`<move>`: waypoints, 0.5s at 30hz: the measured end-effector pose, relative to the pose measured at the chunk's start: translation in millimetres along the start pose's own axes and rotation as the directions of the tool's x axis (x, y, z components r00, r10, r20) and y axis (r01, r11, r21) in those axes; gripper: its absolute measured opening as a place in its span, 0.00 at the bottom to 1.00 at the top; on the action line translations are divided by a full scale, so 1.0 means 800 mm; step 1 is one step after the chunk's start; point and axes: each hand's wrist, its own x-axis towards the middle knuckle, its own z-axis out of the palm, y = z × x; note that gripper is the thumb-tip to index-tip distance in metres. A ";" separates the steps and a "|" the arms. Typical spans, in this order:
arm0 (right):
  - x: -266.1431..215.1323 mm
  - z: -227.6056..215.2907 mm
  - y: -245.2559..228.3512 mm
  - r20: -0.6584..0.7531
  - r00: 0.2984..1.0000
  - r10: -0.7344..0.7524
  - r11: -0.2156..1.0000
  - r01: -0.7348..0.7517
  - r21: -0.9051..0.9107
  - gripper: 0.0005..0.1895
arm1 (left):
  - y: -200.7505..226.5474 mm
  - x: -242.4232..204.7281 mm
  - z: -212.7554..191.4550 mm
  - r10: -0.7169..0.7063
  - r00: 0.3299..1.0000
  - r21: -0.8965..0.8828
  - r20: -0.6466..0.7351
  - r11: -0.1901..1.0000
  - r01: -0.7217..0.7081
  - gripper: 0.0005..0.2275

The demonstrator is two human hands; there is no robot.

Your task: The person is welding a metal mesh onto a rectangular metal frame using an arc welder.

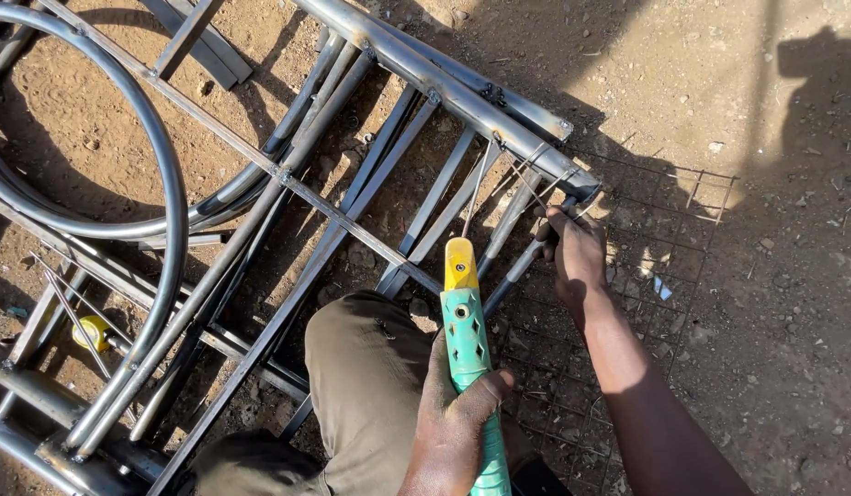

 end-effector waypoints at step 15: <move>0.048 -0.001 0.049 0.121 0.977 -0.177 0.916 0.119 0.383 0.05 | 0.010 0.002 0.002 -0.016 1.000 0.084 0.011 0.996 0.015 0.32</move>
